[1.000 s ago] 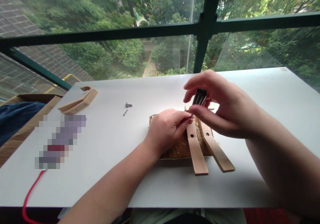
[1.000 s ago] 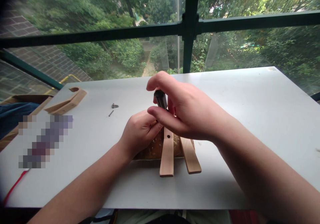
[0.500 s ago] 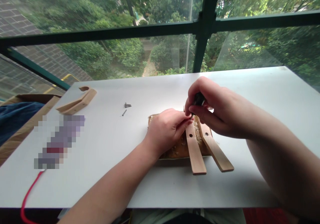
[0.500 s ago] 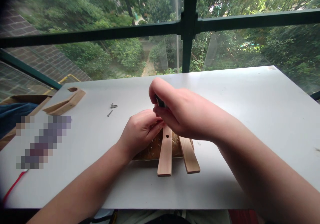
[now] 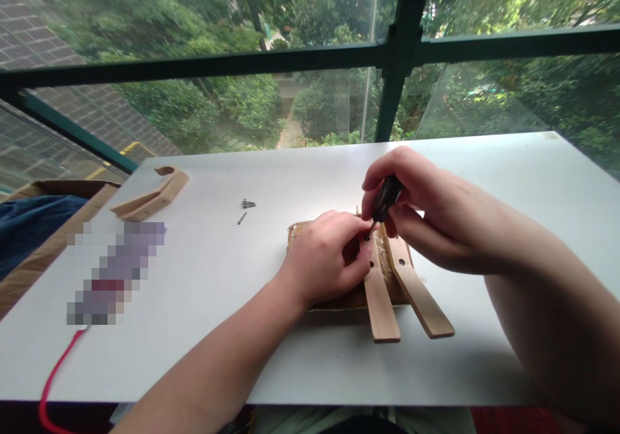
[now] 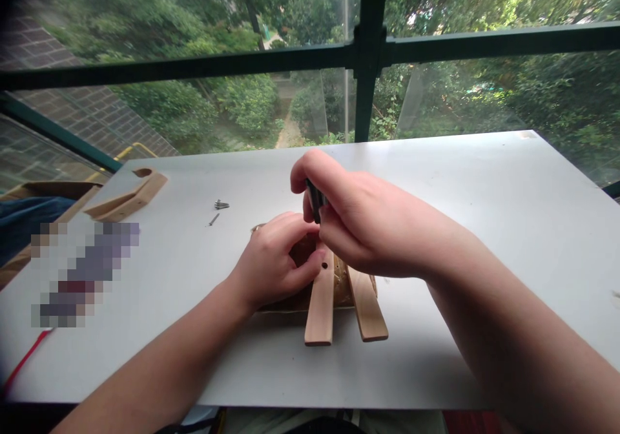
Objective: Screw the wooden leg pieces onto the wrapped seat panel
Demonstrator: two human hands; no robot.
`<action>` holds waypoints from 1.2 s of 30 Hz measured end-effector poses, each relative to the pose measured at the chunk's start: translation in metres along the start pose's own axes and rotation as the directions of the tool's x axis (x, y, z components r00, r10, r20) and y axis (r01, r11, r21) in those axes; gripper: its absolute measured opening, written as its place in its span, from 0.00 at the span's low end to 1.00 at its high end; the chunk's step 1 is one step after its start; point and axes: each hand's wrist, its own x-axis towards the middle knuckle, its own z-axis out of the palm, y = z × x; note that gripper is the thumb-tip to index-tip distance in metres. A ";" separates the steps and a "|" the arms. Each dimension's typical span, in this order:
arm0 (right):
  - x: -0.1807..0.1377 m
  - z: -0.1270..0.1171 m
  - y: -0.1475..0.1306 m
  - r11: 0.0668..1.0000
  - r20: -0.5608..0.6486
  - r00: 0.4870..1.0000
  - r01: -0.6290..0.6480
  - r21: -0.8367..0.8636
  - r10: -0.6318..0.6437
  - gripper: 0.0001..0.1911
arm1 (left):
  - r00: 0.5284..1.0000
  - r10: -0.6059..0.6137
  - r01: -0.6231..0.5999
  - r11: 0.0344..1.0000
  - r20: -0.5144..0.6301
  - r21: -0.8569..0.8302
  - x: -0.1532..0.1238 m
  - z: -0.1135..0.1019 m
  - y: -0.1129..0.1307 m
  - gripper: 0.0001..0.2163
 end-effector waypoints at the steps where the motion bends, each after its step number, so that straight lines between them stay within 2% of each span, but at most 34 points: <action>1: 0.000 0.000 0.001 1.000 -0.001 1.000 0.001 -0.007 -0.001 0.22 | 1.000 -0.012 0.012 1.000 0.000 0.004 0.000 0.000 0.001 0.05; 10: 0.001 -0.003 0.007 0.986 -0.088 0.996 -0.001 -0.169 -0.014 0.11 | 0.999 -0.033 0.033 0.999 0.005 0.001 -0.002 0.001 -0.002 0.05; 17: 0.005 0.002 0.007 0.981 -0.165 0.986 -0.003 -0.196 -0.030 0.13 | 0.999 -0.041 0.041 0.999 -0.025 0.001 -0.003 0.001 -0.003 0.05; 23: 0.006 0.002 0.004 0.970 -0.177 0.984 -0.006 -0.242 -0.038 0.10 | 0.998 -0.031 0.033 0.999 -0.061 0.023 -0.003 0.002 -0.003 0.05; 28: 0.008 0.008 0.002 0.982 -0.196 0.981 -0.027 -0.186 -0.010 0.07 | 0.998 -0.015 0.017 0.999 -0.062 0.036 -0.001 0.002 -0.002 0.05; 36: 0.008 0.013 0.005 0.993 -0.214 0.977 -0.028 -0.118 0.002 0.07 | 0.998 -0.002 0.006 0.998 -0.062 0.066 -0.001 0.002 -0.002 0.05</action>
